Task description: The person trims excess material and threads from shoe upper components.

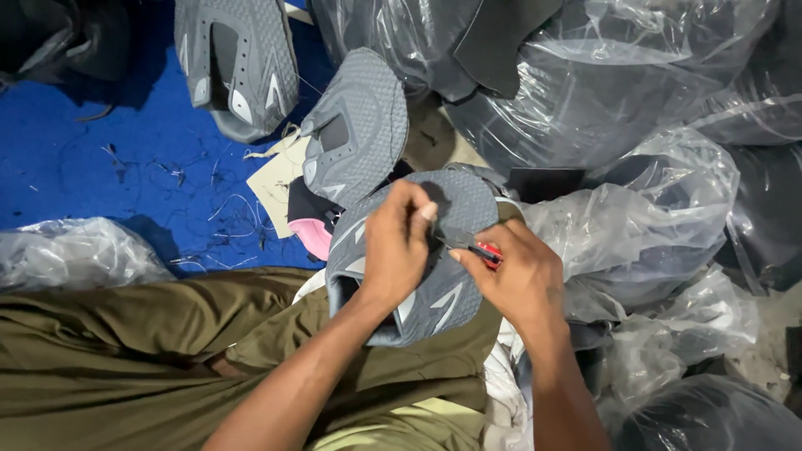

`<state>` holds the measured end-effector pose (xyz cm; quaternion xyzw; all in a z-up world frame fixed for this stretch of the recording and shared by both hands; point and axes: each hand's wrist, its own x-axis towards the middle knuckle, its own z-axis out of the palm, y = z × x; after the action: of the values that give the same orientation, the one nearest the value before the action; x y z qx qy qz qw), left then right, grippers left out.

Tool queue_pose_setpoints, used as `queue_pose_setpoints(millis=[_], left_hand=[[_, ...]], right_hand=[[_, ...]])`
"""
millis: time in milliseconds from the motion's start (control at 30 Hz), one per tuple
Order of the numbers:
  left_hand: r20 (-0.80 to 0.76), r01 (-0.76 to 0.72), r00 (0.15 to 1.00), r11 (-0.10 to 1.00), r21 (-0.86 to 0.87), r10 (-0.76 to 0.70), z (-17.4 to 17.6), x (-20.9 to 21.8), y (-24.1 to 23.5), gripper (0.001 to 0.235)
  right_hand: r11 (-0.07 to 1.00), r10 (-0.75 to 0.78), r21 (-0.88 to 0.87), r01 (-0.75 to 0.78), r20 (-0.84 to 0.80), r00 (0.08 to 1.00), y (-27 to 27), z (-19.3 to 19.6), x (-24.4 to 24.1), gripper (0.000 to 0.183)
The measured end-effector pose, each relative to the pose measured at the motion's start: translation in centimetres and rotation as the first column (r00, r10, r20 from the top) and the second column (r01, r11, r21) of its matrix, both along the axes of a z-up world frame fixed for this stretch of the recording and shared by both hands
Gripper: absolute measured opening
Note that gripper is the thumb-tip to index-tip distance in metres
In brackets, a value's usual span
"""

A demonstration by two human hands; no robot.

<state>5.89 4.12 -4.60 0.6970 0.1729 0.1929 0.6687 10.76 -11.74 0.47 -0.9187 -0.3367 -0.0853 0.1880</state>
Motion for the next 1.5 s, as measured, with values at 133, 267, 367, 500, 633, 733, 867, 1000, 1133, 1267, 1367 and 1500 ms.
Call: queue_pose_setpoints(millis=[133, 267, 367, 500, 633, 733, 867, 1000, 1133, 1267, 1367, 1500], left_hand=[[-0.008, -0.179, 0.984, 0.983, -0.034, 0.179, -1.3, -0.1, -0.4, 0.009], [0.089, -0.382, 0.914, 0.914, -0.134, 0.395, -3.0, 0.1, -1.0, 0.010], [0.050, -0.406, 0.912, 0.913, -0.024, 0.407, -2.3, -0.3, -1.1, 0.012], [-0.019, -0.382, 0.924, 0.923, -0.044, 0.382, -2.3, -0.8, -1.2, 0.013], [-0.086, -0.230, 0.973, 0.887, -0.400, 0.214, -2.7, -1.5, -0.2, 0.012], [0.028, -0.069, 0.996, 0.900, -0.430, 0.090, -1.8, -1.7, 0.3, 0.012], [0.075, -0.185, 0.974, 0.942, -0.279, 0.214, -2.5, -1.5, -0.3, 0.012], [-0.150, -0.215, 0.973, 0.918, -0.335, 0.173, -2.9, -1.1, 0.7, 0.015], [-0.191, -0.177, 0.977, 0.838, -0.515, 0.089, -4.3, -0.5, 1.1, 0.013], [-0.116, -0.087, 0.993, 0.840, -0.536, 0.028, -4.9, -0.8, 1.2, 0.008], [-0.028, -0.055, 0.998, 0.845, -0.531, 0.048, -4.6, -1.3, 1.3, 0.008], [0.007, -0.063, 0.997, 0.846, -0.529, 0.079, -4.5, -1.9, 1.0, 0.011]], right_hand=[[0.999, -0.021, 0.030, 0.023, -0.035, 0.999, 0.0, -0.1, -0.2, 0.033], [0.997, 0.015, 0.071, -0.014, -0.011, 1.000, 0.2, -0.7, 0.1, 0.035], [0.993, 0.098, 0.073, -0.098, 0.006, 0.995, 0.3, -0.7, 0.6, 0.035], [0.985, 0.144, 0.111, -0.135, -0.078, 0.986, 0.6, -0.1, 0.8, 0.034], [0.986, 0.126, 0.128, -0.111, -0.116, 0.985, 0.2, -0.8, 1.4, 0.034], [0.973, 0.167, 0.192, -0.128, -0.206, 0.964, 0.5, -0.6, 1.9, 0.035], [0.983, 0.142, 0.147, -0.111, -0.221, 0.965, 1.1, -0.5, 2.2, 0.036], [0.989, 0.115, 0.125, -0.084, -0.271, 0.956, 1.3, -0.4, 2.2, 0.038], [0.986, 0.129, 0.137, -0.094, -0.279, 0.951, 1.4, -0.7, 2.3, 0.038], [0.985, 0.146, 0.129, -0.119, -0.230, 0.962, 1.7, -0.6, 2.0, 0.037], [0.990, 0.119, 0.097, -0.098, -0.241, 0.963, 2.1, -0.3, 1.9, 0.038], [0.981, 0.177, 0.119, -0.155, -0.206, 0.963, 2.3, -0.2, 2.0, 0.037]])
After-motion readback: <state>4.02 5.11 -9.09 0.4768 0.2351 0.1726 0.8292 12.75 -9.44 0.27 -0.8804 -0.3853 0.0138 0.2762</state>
